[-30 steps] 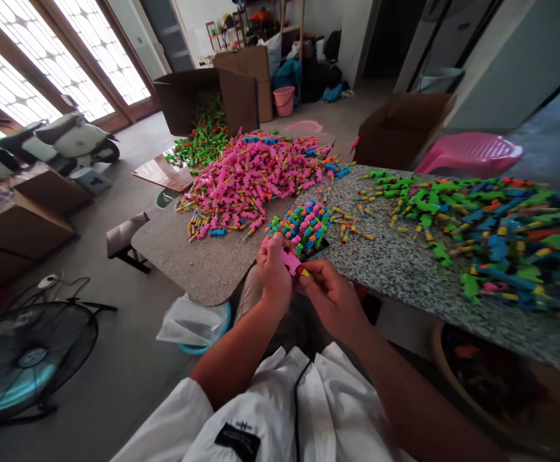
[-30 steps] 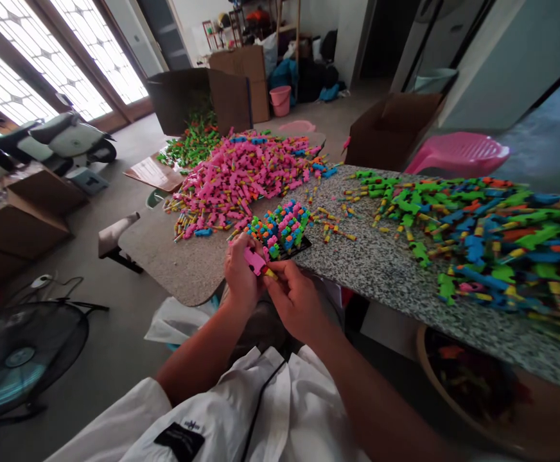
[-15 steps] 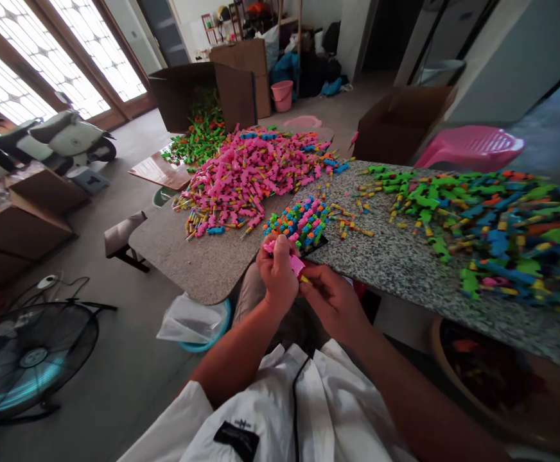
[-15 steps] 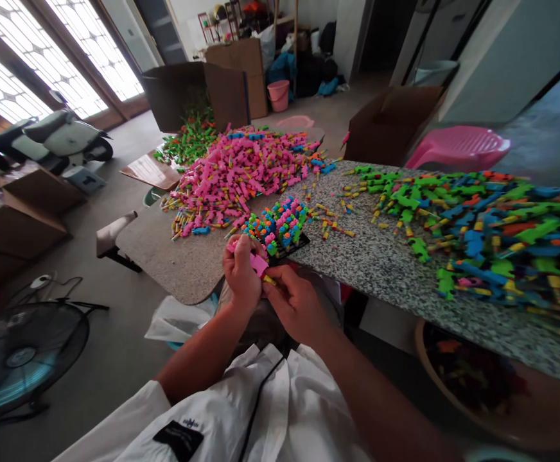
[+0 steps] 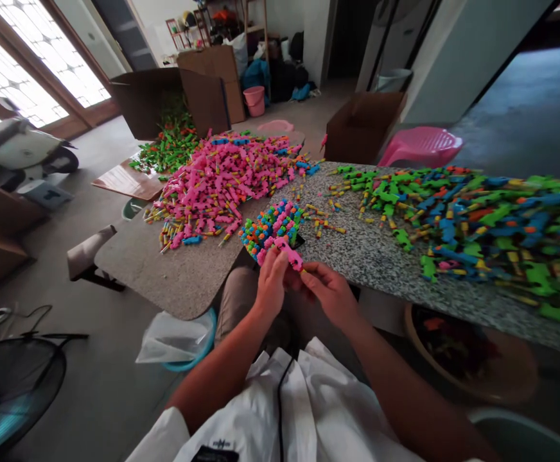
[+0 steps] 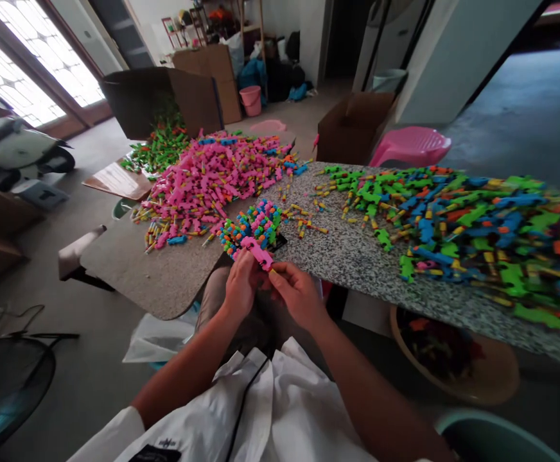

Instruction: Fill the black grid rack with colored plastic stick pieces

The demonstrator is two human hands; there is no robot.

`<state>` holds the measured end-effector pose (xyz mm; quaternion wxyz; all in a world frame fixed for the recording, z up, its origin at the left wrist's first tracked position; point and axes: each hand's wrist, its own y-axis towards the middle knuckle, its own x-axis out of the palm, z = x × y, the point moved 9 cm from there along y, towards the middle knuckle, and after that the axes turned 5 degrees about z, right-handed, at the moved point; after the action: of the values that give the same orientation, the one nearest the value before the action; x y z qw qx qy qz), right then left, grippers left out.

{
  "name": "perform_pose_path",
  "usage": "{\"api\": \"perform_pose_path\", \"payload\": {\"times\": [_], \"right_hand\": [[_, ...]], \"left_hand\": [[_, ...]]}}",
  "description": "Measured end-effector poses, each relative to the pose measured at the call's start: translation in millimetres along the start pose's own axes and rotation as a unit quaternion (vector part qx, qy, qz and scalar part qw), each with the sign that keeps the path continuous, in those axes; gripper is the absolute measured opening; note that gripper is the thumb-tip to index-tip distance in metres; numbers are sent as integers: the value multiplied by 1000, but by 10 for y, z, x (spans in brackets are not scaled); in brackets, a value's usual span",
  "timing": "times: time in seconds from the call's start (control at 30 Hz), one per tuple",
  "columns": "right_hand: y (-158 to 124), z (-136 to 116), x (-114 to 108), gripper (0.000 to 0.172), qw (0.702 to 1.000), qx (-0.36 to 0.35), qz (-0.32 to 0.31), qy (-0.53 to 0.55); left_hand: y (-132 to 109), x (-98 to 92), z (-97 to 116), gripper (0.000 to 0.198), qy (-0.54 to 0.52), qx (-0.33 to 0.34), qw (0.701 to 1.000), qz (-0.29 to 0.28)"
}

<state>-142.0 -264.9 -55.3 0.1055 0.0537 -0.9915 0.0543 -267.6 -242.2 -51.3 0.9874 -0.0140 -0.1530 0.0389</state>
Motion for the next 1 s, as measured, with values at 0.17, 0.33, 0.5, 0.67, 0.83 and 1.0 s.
{"api": "perform_pose_path", "payload": {"times": [0.17,0.33,0.5,0.67,0.83,1.0], "right_hand": [[-14,-45,-98,36,999,-8,3,48],[-46,-75,-123,33,999,-26,0,47],[-72,-86,-125,33,998,-39,-11,37],[-87,-166,-124,31,997,-71,-24,13],[-88,-183,-152,29,995,-91,-33,-12],[-87,-174,-162,31,991,-105,-45,-69]], "left_hand": [[-128,185,-98,45,-18,-23,997,-77],[-172,237,-174,42,-33,-44,995,-85],[-216,211,-202,34,-43,-34,996,-72],[-254,192,-217,36,-51,-25,997,-42],[-249,212,-238,34,-58,-22,997,-34],[-193,155,-161,36,-11,13,1000,-20]]}}
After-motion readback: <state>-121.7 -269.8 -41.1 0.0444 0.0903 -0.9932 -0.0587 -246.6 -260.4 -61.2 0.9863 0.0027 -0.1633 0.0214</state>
